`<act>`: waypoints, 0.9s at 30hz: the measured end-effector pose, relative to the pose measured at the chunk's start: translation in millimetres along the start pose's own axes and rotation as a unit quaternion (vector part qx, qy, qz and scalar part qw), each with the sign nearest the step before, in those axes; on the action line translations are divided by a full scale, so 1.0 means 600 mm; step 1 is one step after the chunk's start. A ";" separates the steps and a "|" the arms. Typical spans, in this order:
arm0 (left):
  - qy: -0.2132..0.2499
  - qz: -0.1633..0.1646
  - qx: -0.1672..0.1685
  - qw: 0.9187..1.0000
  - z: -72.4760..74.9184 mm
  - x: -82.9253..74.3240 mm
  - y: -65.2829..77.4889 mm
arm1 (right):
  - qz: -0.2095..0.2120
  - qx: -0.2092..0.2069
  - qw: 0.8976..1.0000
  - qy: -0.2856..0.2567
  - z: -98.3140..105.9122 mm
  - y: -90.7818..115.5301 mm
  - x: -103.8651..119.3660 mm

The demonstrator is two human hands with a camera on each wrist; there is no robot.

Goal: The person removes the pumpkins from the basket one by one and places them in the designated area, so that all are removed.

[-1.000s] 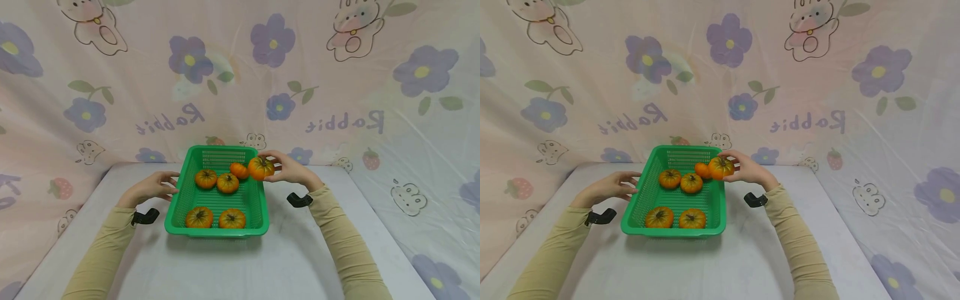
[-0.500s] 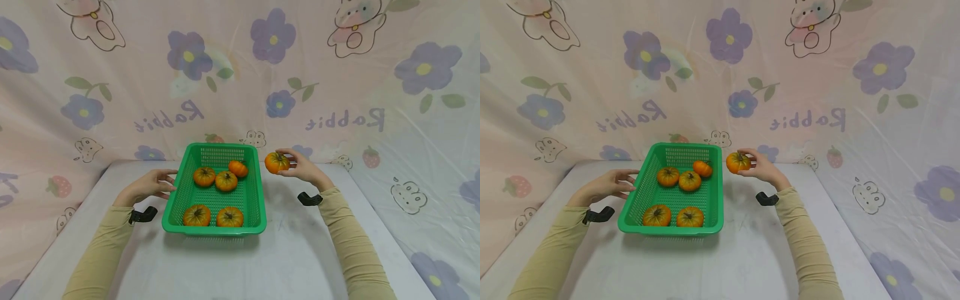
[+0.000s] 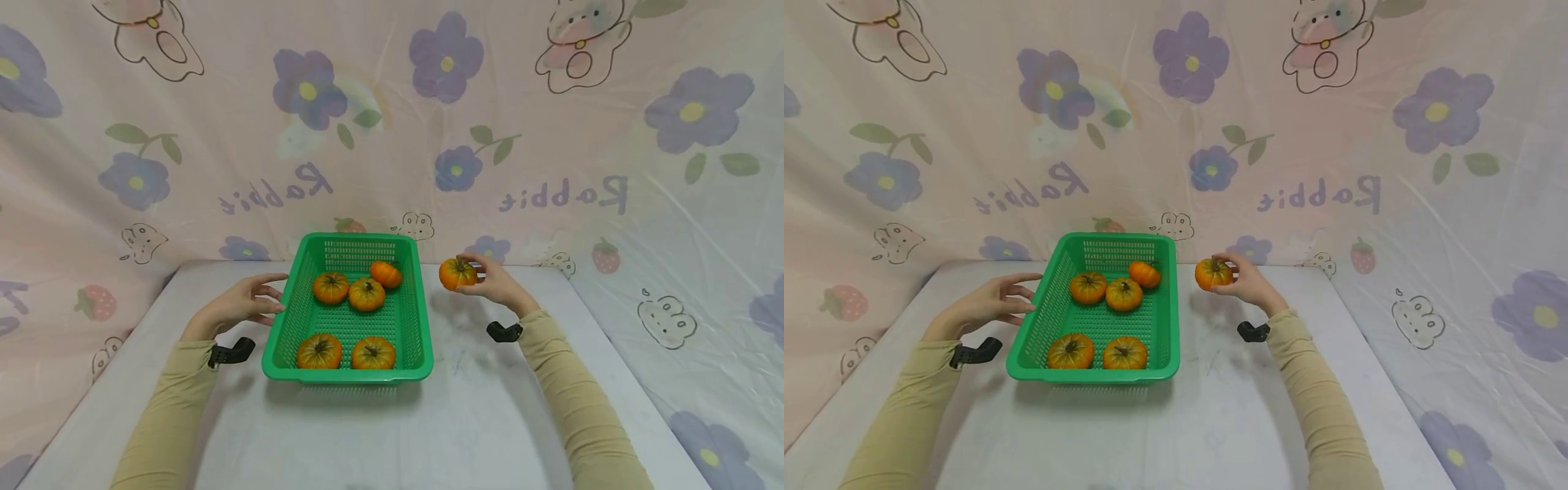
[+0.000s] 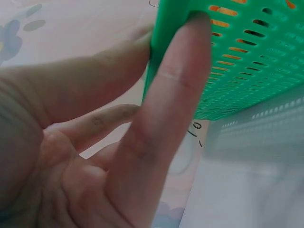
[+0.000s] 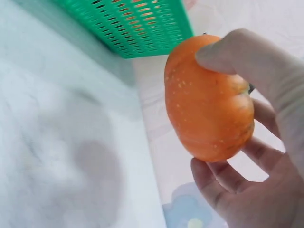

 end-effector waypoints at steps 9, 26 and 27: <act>-0.002 -0.003 0.003 1.000 -0.002 -0.007 0.001 | -0.002 -0.028 1.000 -0.002 -0.033 0.008 0.007; -0.002 0.005 0.005 1.000 0.000 -0.006 0.000 | 0.000 -0.081 0.996 0.042 -0.073 -0.036 -0.091; -0.002 0.005 0.006 1.000 0.000 -0.007 -0.001 | 0.000 -0.085 0.995 0.043 -0.074 -0.036 -0.091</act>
Point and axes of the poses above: each hand's wrist, its own y-axis away from the middle knuckle, its own z-axis out of the back of the hand, x = y × z, the point moved 2 cm from there along -y, towards the middle knuckle, and after that the axes turned 5 degrees about -z, right-handed, at the moved point
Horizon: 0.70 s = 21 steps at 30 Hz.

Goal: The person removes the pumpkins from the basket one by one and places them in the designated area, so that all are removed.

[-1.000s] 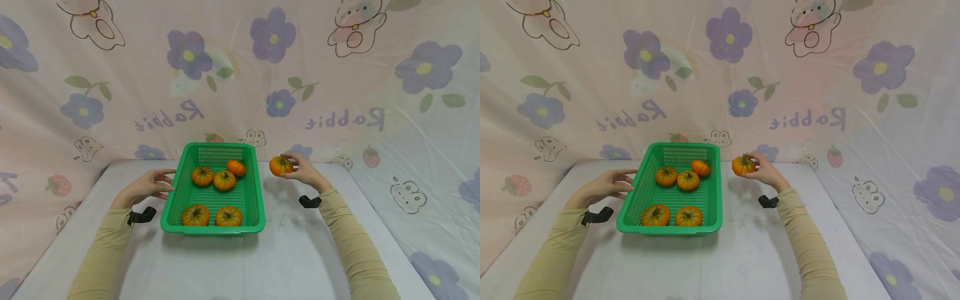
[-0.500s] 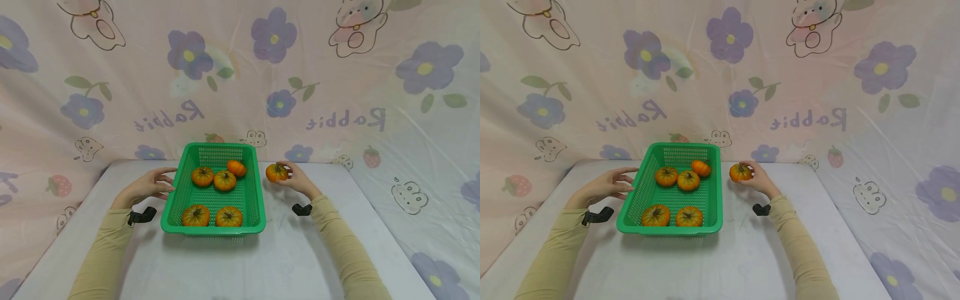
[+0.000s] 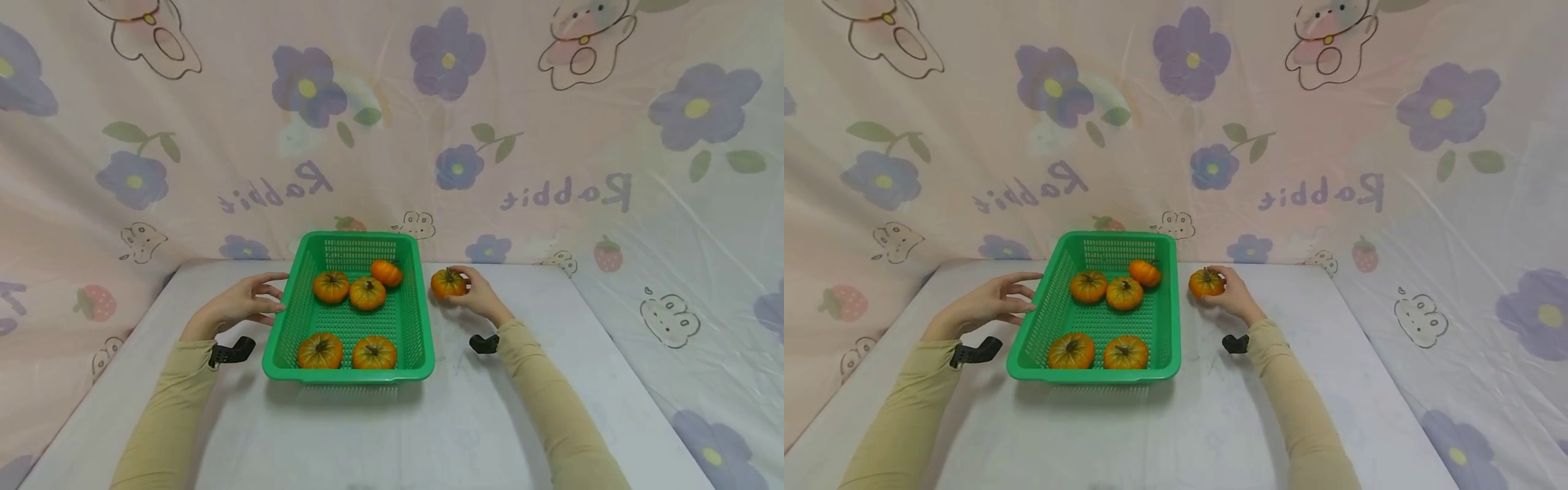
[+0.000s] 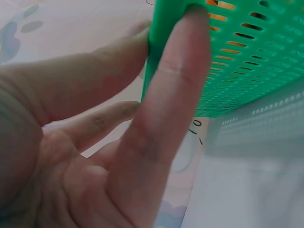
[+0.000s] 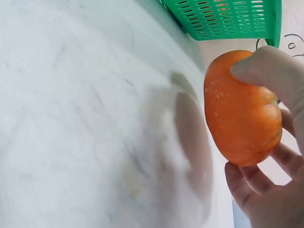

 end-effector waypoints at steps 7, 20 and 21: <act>0.001 0.008 -0.002 1.000 0.002 0.000 -0.001 | -0.005 -0.008 1.000 -0.009 -0.012 -0.004 0.009; -0.006 0.012 -0.005 1.000 -0.001 -0.002 -0.001 | -0.032 -0.015 0.999 -0.011 -0.026 -0.010 0.007; -0.007 0.012 -0.006 1.000 -0.001 -0.002 -0.001 | -0.032 -0.016 0.999 -0.011 -0.026 -0.010 0.008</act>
Point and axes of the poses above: each hand's wrist, its own y-axis away from the middle knuckle, its own z-axis out of the back of the hand, x = y × z, the point moved 2 cm from there along -y, towards the middle knuckle, and after that the axes turned 5 degrees about -z, right-handed, at the moved point
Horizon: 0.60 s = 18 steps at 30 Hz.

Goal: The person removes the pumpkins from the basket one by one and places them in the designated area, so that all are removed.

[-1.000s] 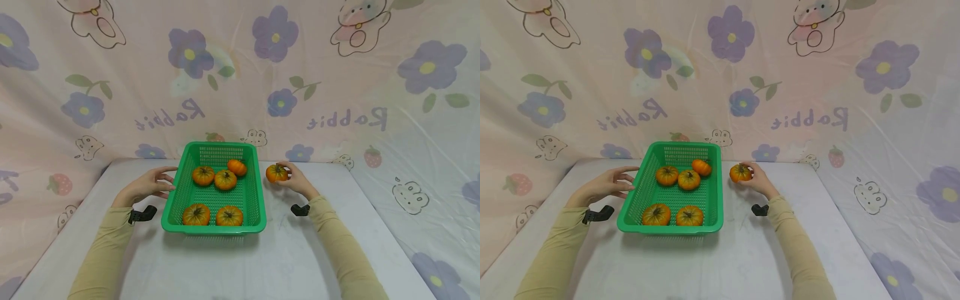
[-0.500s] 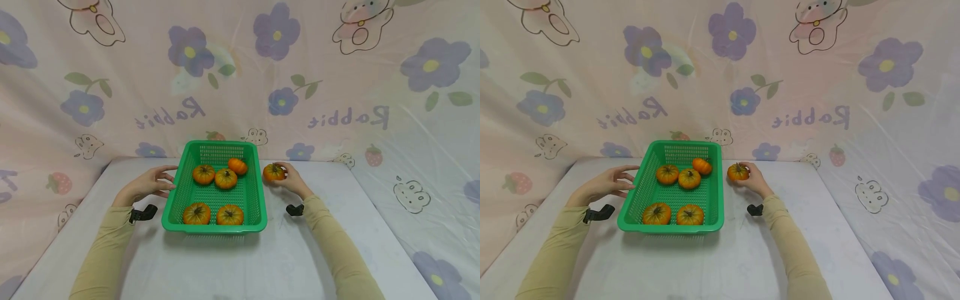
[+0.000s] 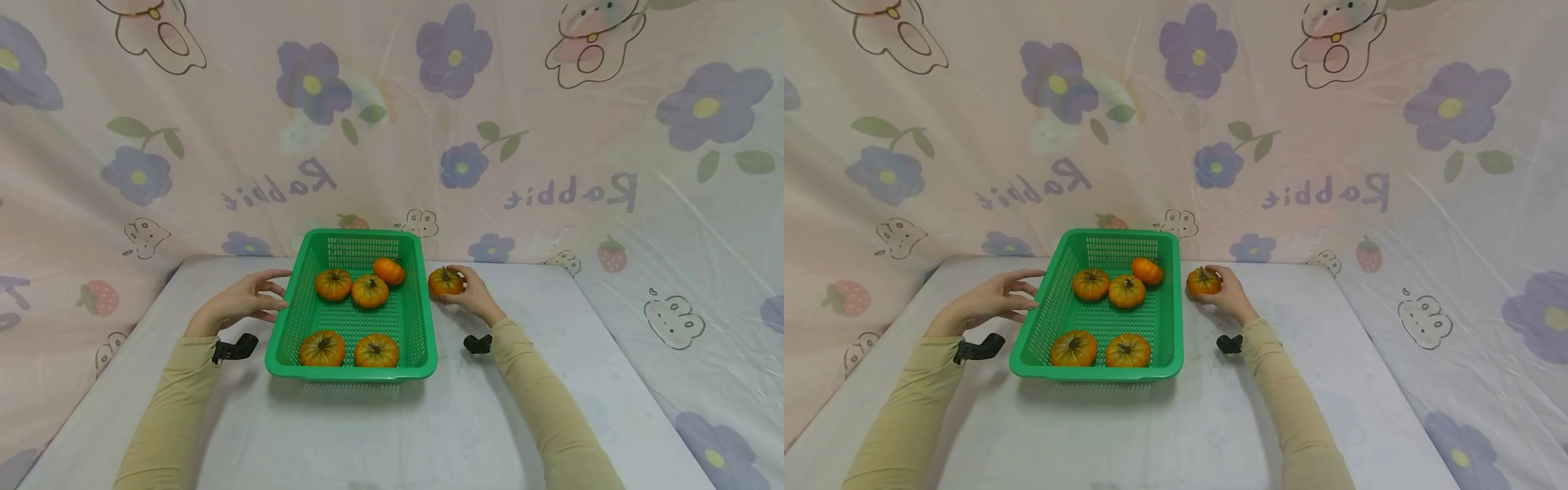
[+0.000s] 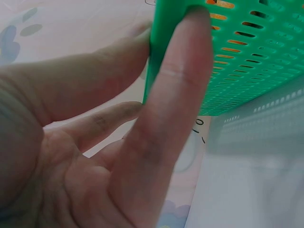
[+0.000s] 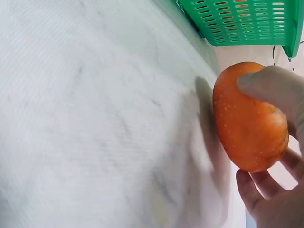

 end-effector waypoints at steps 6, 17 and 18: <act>-0.003 0.003 0.000 1.000 -0.001 -0.001 -0.001 | 0.000 -0.003 1.000 0.010 0.001 0.001 -0.003; -0.004 0.007 -0.002 1.000 0.001 -0.001 -0.002 | 0.002 -0.005 1.000 0.009 0.003 -0.003 -0.011; -0.004 0.008 -0.002 1.000 0.001 -0.002 -0.002 | 0.001 -0.005 1.000 0.011 0.003 -0.004 -0.012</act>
Point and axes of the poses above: each hand's wrist, its own y-axis away from the middle knuckle, its own z-axis out of the back of the hand, x = y × z, the point moved 2 cm from there along -y, towards the middle knuckle, and after that the axes turned 5 degrees about -z, right-handed, at the moved point
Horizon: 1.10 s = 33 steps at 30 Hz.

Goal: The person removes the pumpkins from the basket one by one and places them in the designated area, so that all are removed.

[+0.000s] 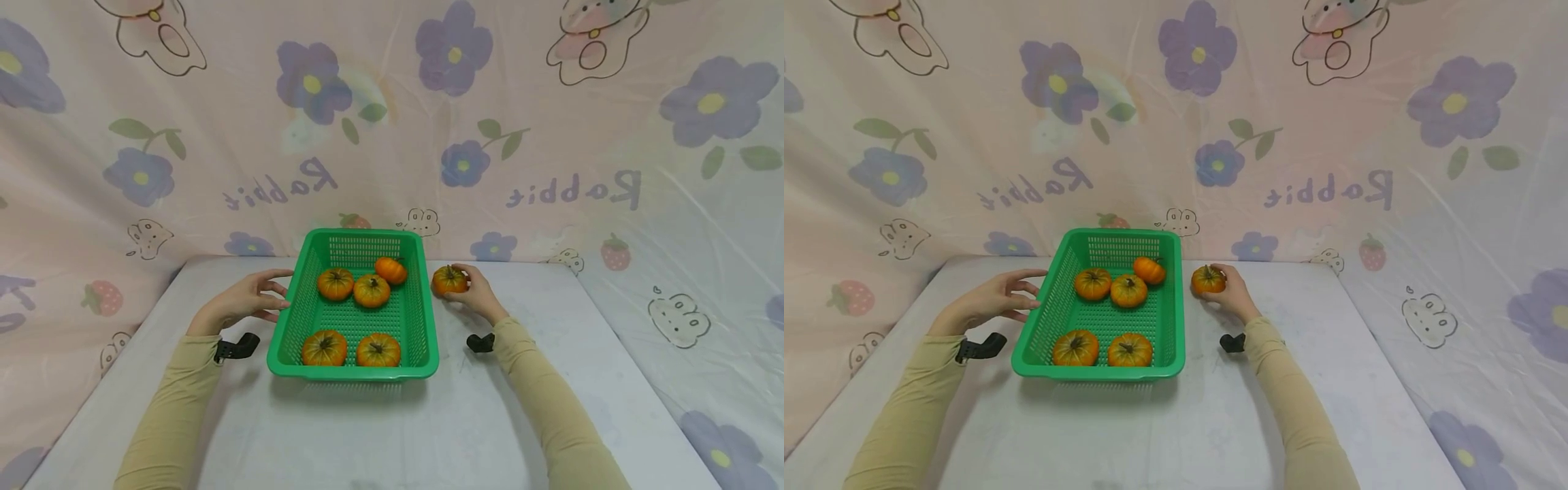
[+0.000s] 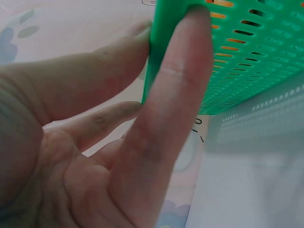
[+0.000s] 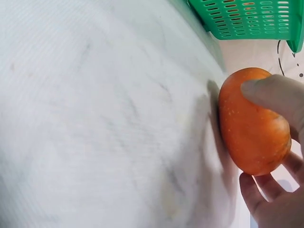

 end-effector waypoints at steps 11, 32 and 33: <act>-0.002 0.002 0.000 1.000 -0.002 -0.004 0.000 | -0.008 0.007 1.000 -0.012 0.015 0.004 0.009; -0.005 -0.006 0.005 1.000 0.001 -0.001 0.001 | 0.071 0.060 0.991 -0.100 0.107 0.035 0.141; -0.005 -0.006 0.006 1.000 0.001 -0.001 0.001 | 0.075 0.062 0.990 -0.103 0.108 0.039 0.153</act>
Point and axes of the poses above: each hand's wrist, its own y-axis away from the middle knuckle, its own z-axis out of the back of the hand, x = y × z, the point moved 2 cm from there along -y, towards the middle knuckle, and after that the axes turned 5 degrees about -z, right-handed, at the moved point
